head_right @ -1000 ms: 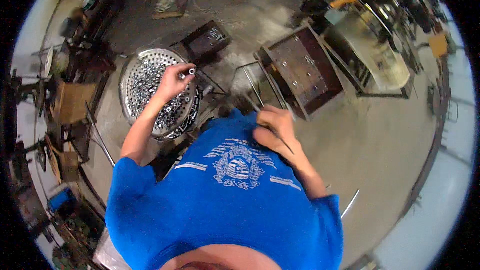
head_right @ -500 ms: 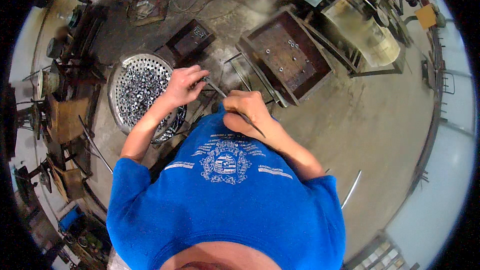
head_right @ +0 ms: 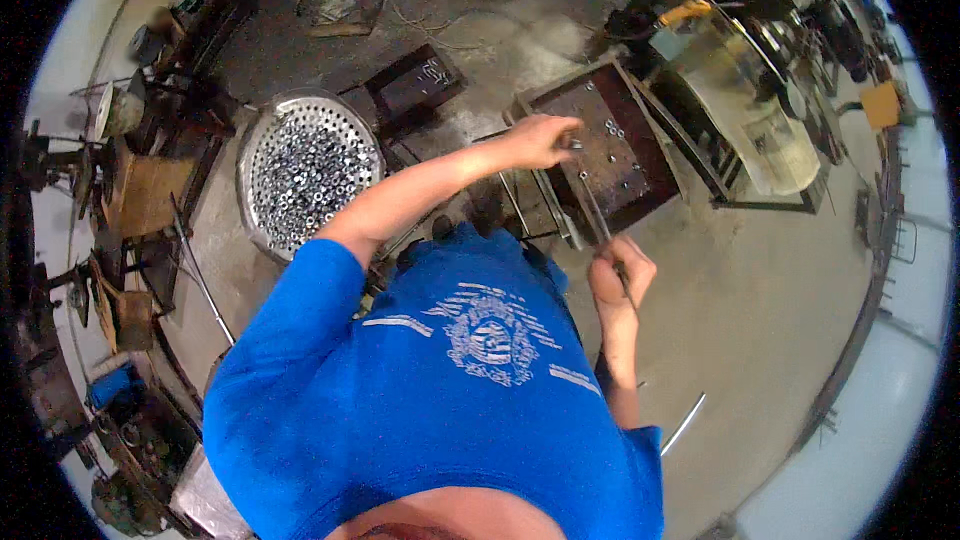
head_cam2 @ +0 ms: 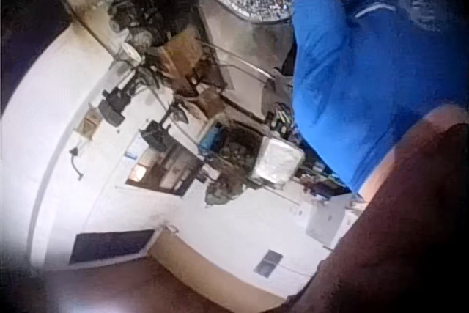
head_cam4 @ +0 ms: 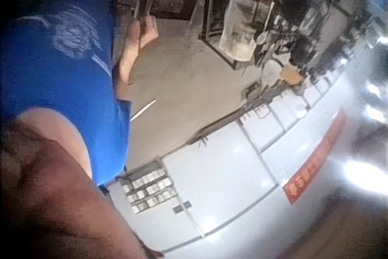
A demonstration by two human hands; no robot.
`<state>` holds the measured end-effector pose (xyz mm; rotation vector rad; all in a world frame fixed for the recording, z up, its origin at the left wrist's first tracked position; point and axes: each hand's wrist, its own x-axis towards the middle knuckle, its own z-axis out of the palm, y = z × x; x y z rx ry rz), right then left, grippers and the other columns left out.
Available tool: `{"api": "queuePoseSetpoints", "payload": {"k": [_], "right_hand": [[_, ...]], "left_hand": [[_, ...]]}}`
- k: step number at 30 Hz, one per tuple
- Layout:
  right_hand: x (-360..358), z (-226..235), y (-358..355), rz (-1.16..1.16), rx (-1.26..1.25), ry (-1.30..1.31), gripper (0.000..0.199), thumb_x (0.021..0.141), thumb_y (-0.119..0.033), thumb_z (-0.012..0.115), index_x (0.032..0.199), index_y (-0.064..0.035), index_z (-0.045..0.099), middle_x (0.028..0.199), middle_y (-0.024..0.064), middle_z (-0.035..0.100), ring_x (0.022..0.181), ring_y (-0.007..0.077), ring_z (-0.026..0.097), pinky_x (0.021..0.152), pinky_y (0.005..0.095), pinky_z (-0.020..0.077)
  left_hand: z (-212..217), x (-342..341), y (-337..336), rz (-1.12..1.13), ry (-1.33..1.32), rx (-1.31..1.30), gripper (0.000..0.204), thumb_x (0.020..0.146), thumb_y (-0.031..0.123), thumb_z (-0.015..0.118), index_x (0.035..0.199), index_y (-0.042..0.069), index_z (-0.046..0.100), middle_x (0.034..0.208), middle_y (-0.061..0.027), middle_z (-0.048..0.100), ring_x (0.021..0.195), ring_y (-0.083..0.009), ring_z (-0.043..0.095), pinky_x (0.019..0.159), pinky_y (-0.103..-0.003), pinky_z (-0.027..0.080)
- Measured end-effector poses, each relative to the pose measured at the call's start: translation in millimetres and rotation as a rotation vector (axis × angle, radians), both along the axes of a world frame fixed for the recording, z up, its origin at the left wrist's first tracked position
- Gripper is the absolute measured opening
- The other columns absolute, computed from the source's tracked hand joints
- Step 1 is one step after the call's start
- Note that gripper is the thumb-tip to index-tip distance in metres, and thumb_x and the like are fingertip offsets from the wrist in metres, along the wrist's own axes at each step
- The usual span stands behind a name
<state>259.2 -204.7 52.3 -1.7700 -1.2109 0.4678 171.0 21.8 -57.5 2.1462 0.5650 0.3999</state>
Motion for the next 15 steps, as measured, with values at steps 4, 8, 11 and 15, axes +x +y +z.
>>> {"api": "queuePoseSetpoints", "payload": {"k": [4, 8, 11, 15], "right_hand": [[0.0, -4.4, -8.3, -0.024, -0.098, 0.019, 0.002, 0.064, -0.001, 0.051, 0.062, 0.0007, 0.051, 0.059, 0.0071, 0.048, 0.057, 0.0139, 0.046, 0.053, 0.0267, 0.0352], [-12.4, -7.7, -4.0, 0.042, -0.152, 0.111, 0.008, 0.065, -0.007, 0.054, 0.063, 0.0005, 0.052, 0.059, 0.0068, 0.047, 0.057, 0.0141, 0.046, 0.053, 0.0274, 0.0345], [-17.0, -12.1, 2.4, 0.111, -0.197, 0.160, 0.017, 0.068, -0.015, 0.057, 0.064, 0.0003, 0.051, 0.061, 0.0081, 0.045, 0.057, 0.0161, 0.045, 0.053, 0.0294, 0.0340], [-25.0, -2.5, 19.7, 0.200, -0.211, 0.130, 0.017, 0.068, -0.015, 0.058, 0.064, -0.0004, 0.051, 0.061, 0.0100, 0.046, 0.056, 0.0193, 0.046, 0.053, 0.0312, 0.0350]], "left_hand": [[-10.5, -12.1, 13.5, 0.083, -0.086, 0.177, 0.045, 0.076, 0.023, 0.068, 0.116, 0.007, 0.056, 0.096, -0.0153, 0.066, 0.091, -0.0314, 0.063, 0.077, -0.043, 0.050], [6.0, -137.5, 37.3, 0.274, 0.209, 0.172, 0.031, 0.078, 0.022, 0.064, 0.106, 0.009, 0.066, 0.100, -0.0150, 0.066, 0.093, -0.0333, 0.063, 0.080, -0.041, 0.051], [-27.7, -242.0, 52.2, 0.612, 0.386, 0.093, 0.028, 0.077, 0.023, 0.065, 0.101, 0.009, 0.068, 0.088, -0.0139, 0.068, 0.085, -0.0311, 0.066, 0.076, -0.041, 0.052], [-69.1, -299.9, 50.6, 0.644, 0.717, 0.081, 0.031, 0.076, 0.026, 0.066, 0.102, 0.010, 0.066, 0.088, -0.0178, 0.067, 0.085, -0.0352, 0.065, 0.077, -0.046, 0.052]]}}
